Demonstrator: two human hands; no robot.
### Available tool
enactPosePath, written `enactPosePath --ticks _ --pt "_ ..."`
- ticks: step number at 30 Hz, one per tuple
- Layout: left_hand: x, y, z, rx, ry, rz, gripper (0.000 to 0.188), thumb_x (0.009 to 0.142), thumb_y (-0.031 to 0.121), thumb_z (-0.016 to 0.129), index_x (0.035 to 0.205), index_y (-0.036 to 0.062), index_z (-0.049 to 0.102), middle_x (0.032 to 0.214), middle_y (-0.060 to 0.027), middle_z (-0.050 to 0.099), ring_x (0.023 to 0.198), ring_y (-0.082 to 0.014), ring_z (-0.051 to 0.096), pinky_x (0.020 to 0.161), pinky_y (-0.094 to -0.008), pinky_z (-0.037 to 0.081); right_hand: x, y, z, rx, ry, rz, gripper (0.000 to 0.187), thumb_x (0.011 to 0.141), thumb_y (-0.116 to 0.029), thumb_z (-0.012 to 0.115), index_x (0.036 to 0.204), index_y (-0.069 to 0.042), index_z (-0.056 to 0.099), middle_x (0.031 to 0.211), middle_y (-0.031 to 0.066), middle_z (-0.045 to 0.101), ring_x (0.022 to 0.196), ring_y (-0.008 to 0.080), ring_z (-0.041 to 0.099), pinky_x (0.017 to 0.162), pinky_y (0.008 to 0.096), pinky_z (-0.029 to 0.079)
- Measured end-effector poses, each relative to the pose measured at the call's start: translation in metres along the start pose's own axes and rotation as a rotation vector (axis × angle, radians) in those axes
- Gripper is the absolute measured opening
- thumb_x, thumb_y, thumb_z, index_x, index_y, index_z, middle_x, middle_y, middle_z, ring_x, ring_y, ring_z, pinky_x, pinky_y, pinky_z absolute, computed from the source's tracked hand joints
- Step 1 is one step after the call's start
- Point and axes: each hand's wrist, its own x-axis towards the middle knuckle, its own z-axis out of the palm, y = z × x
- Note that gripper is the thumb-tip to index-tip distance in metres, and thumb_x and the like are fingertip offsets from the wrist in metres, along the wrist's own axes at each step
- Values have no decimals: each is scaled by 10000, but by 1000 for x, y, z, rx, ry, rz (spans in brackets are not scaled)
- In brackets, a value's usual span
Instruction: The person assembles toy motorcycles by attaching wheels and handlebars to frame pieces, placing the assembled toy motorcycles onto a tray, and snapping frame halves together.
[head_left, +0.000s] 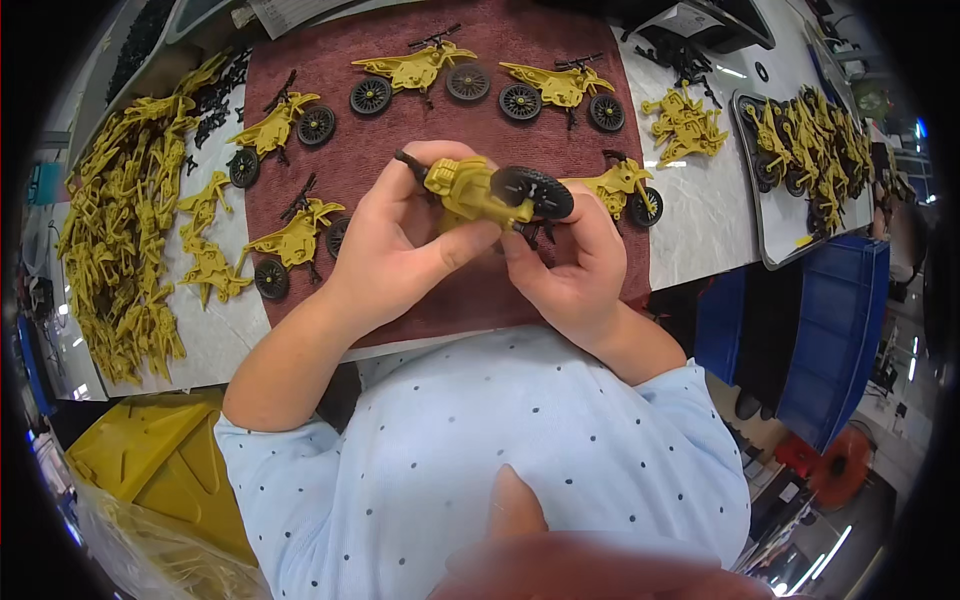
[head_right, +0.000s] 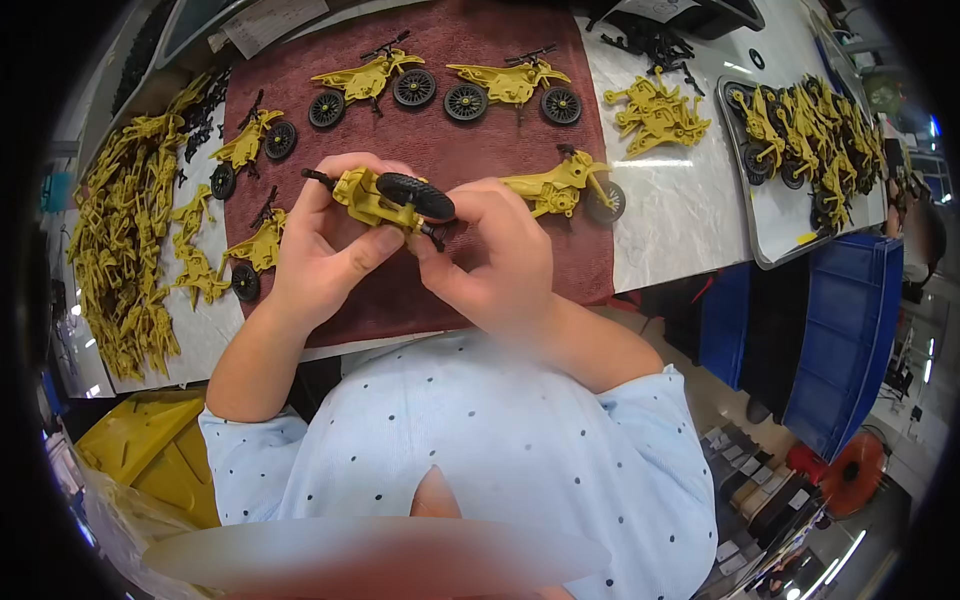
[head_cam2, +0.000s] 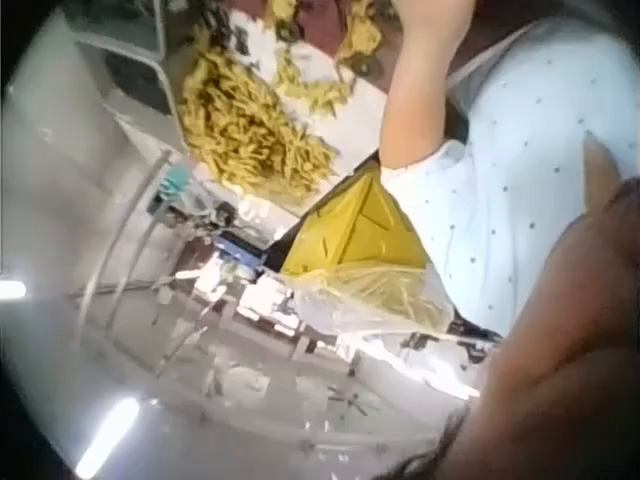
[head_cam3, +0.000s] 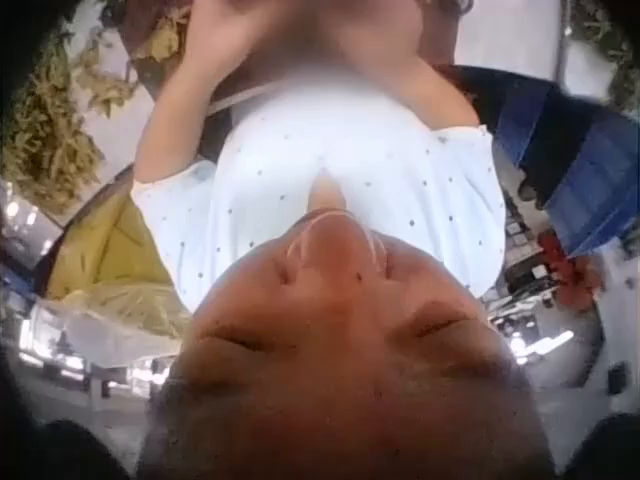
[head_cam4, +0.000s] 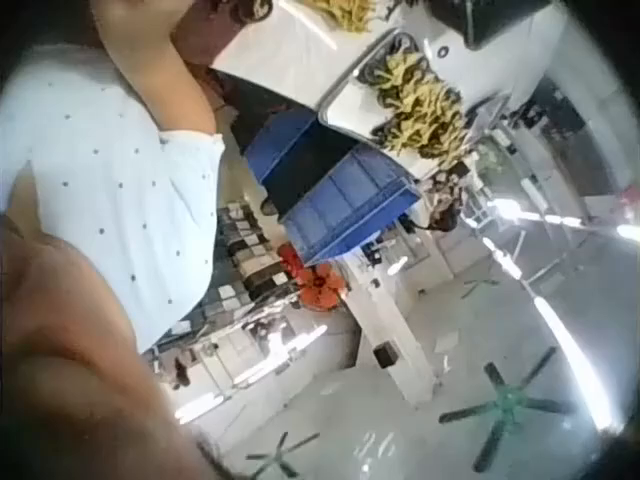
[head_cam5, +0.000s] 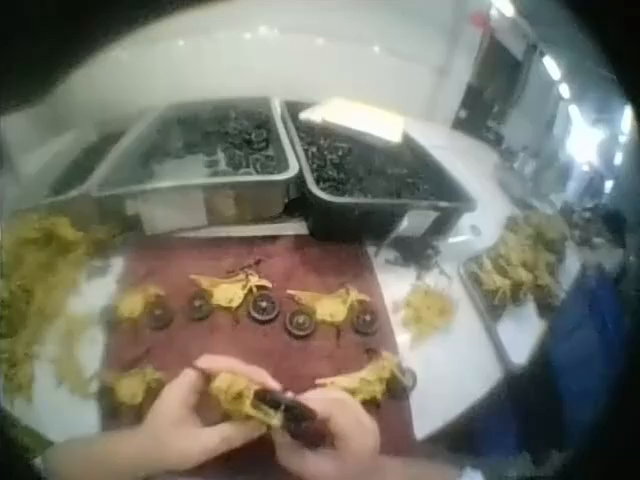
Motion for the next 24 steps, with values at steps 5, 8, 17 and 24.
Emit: enactPosePath --ticks 5,8,17,24 --pt "-5 -1 -1 -277 52 -55 457 849 57 726 1236 8 488 1196 -62 560 1071 -135 550 942 -296 469 0 -1 -5 -15 -36 8 319 691 -10 765 976 -30 624 899 84 645 804 216 621 674 303 495" --pt "-5 -1 -2 -210 86 -21 427 851 68 726 1213 6 508 1145 -54 587 1048 -128 560 926 -287 473 2 -1 -5 -36 -52 -12 317 691 -18 767 975 -33 627 902 84 646 802 215 621 674 302 495" --pt "-6 3 -5 -200 76 -50 396 854 114 735 1168 2 520 1111 -56 610 1015 -114 569 891 -268 478 3 -7 -2 7 -94 94 312 707 -43 765 992 -33 638 919 96 657 822 234 645 713 310 515" --pt "0 3 -5 -238 132 -225 365 906 152 685 1181 -4 502 1094 -59 609 971 -105 587 846 -249 494 8 -12 -7 -129 -168 105 301 729 -82 776 993 -23 644 923 106 667 835 246 649 726 328 519"
